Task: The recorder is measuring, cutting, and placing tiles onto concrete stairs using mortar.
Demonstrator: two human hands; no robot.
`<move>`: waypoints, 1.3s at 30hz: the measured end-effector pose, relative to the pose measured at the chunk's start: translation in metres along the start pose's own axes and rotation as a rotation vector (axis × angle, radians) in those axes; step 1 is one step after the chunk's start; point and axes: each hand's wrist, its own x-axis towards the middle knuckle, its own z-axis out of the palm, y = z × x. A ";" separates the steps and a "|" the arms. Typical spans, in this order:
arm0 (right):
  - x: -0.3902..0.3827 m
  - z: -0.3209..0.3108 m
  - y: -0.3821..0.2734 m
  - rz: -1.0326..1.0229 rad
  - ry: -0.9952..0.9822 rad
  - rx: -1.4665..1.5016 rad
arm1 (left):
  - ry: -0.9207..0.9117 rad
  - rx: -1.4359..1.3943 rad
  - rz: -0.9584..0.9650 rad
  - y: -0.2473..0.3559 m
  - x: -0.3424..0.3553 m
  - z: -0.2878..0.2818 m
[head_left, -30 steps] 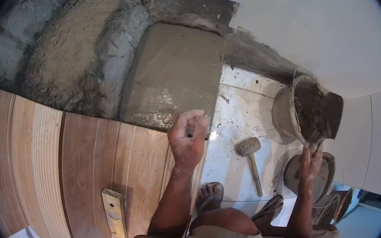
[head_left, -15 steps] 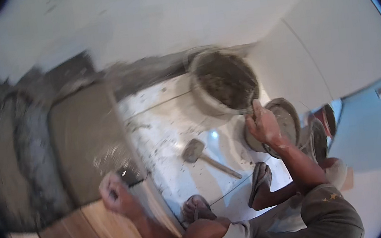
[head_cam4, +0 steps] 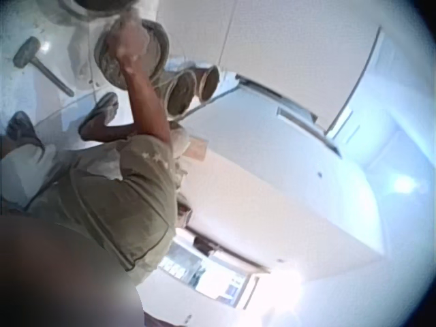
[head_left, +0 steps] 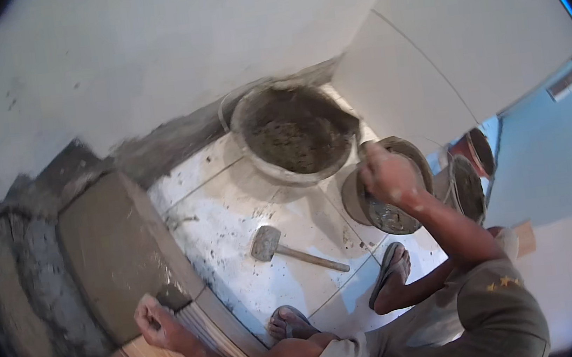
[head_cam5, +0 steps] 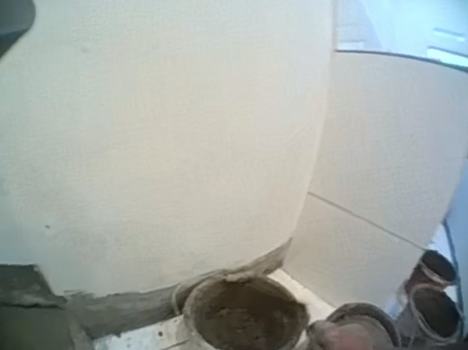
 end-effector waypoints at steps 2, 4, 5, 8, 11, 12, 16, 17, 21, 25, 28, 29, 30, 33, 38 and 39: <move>-0.011 -0.003 -0.015 0.091 0.119 0.112 | 0.015 0.048 0.002 0.013 0.002 -0.001; -0.010 0.002 -0.004 0.077 0.070 0.086 | -0.055 -0.072 -0.100 0.021 -0.001 0.008; -0.008 0.000 0.003 0.050 0.012 0.001 | -0.056 -0.025 -0.032 0.020 -0.001 0.013; 0.002 0.001 0.022 -0.058 -0.253 -0.219 | -0.078 -0.007 -0.057 0.025 -0.001 0.021; 0.009 -0.001 0.003 -0.135 -0.155 -0.171 | -0.042 -0.031 -0.092 0.035 -0.002 0.020; 0.011 -0.001 -0.003 -0.142 -0.079 -0.128 | -0.010 -0.024 -0.083 0.034 -0.002 0.019; 0.038 -0.020 -0.023 -0.117 -0.220 -0.191 | -0.004 0.018 0.014 0.043 0.000 0.023; 0.044 -0.018 -0.025 -0.109 -0.229 -0.241 | -0.024 -0.003 0.007 0.040 0.001 0.023; 0.049 -0.021 -0.019 -0.292 -0.096 -0.207 | -0.005 -0.032 0.055 0.046 -0.006 0.021; 0.022 -0.050 -0.020 -0.760 -0.041 -0.157 | -0.006 0.038 0.005 0.034 -0.013 0.016; -0.005 -0.076 -0.030 -0.767 -0.073 0.119 | -0.085 0.048 -0.008 0.038 -0.008 0.015; -0.002 -0.080 -0.016 -0.744 -0.072 0.106 | -0.081 0.051 -0.011 0.032 -0.007 0.015; 0.010 -0.083 0.007 -0.769 -0.085 -0.028 | -0.090 0.050 -0.016 0.024 -0.006 0.016; -0.001 -0.101 0.044 -0.766 0.126 -0.050 | -0.103 0.029 0.076 0.014 0.003 0.024; -0.005 -0.131 0.024 -0.451 -0.088 0.093 | -0.084 0.095 0.089 0.006 0.023 0.000; -0.011 -0.127 0.037 -0.415 -0.126 0.038 | -0.086 0.151 0.051 -0.003 0.022 0.003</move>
